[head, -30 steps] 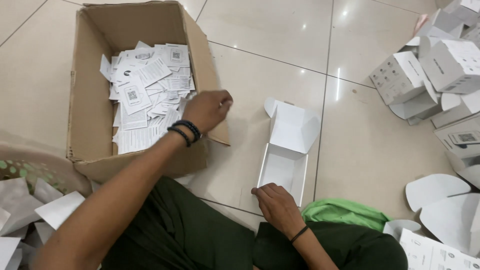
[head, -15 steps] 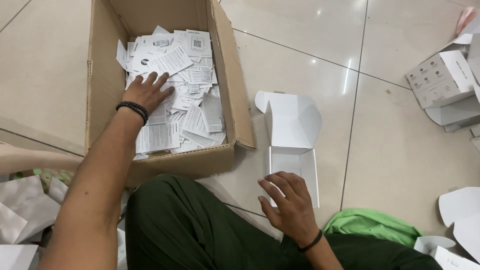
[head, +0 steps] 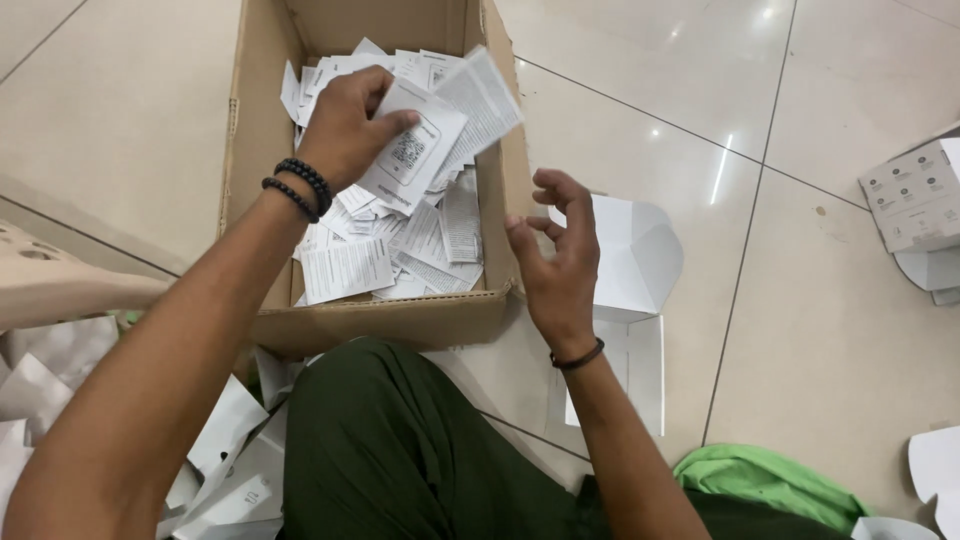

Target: The person places instruction manuals into product boxes and closes them.

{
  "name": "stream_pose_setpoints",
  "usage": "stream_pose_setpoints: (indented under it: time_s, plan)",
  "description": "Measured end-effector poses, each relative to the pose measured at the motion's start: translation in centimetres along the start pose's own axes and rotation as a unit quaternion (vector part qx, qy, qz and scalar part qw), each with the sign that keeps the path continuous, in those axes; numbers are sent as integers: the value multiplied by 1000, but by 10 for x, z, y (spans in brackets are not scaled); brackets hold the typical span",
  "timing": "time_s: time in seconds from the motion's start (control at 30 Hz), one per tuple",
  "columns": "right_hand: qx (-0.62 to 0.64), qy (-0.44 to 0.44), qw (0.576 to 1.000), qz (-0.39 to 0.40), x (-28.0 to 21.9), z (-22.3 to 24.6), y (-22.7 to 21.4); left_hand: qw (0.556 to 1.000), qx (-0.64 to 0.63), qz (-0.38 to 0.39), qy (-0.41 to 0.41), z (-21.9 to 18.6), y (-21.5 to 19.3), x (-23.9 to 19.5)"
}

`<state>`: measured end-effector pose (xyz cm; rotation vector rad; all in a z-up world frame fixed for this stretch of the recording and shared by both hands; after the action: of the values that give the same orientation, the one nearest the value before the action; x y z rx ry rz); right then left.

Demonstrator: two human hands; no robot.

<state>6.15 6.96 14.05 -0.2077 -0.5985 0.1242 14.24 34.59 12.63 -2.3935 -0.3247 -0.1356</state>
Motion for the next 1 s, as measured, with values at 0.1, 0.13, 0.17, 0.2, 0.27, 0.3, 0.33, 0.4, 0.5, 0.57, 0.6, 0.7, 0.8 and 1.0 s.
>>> stream_pose_setpoints:
  time_s: [0.1, 0.13, 0.17, 0.2, 0.27, 0.3, 0.33, 0.4, 0.5, 0.57, 0.6, 0.7, 0.8, 1.0]
  plan:
    - [88, 74, 993, -24, 23, -29, 18, 988, -122, 91, -21, -28, -3, -21]
    - [91, 74, 993, -22, 29, -23, 23, 988, -120, 89, -22, -29, -6, -26]
    - [184, 162, 969, -29, 31, -26, 31, 986, -121, 110, -36, -30, -7, -31]
    - [273, 248, 929, -37, 32, -27, 39, 983, -122, 132, -49, -33, -6, -37]
    - [304, 259, 916, -27, 31, -37, 49, 971, -154, 151, -100, -37, -14, -47]
    - [334, 270, 903, -18, 30, -42, 56, 956, -188, 170, -150, -37, -17, -53]
    - [334, 269, 903, -17, 27, -45, 54, 956, -187, 170, -150, -30, -19, -55]
    - [281, 182, 942, 0, 26, -45, 49, 944, -230, 163, -173, -15, -25, -60]
    - [14, -61, 997, -35, 15, -26, 34, 947, -242, 35, -208, 14, -41, -64]
    - [-22, -107, 993, -38, 14, 1, 29, 933, -283, 6, -223, 22, -44, -70]
    - [-59, -151, 986, -43, 13, 17, 26, 915, -324, -19, -238, 28, -46, -73]
    - [-60, -188, 979, -55, 10, 18, 27, 900, -386, -25, -202, 34, -42, -76]
    - [-28, -82, 994, -69, 5, -2, 31, 883, -404, -16, -240, 14, -40, -86]
    - [1, -59, 998, -18, 4, 2, 40, 764, -591, 94, -240, -27, -7, -95]
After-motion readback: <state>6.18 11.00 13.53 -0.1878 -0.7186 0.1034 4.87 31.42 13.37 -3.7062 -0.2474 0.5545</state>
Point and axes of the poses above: each hand's wrist, its own x-axis towards the middle knuckle, its own y-axis out of the palm, z = x × y, the point moved 5 cm from there along x, towards the middle knuckle, and after that the axes turned 12 degrees about -y, right-handed, at the moved point
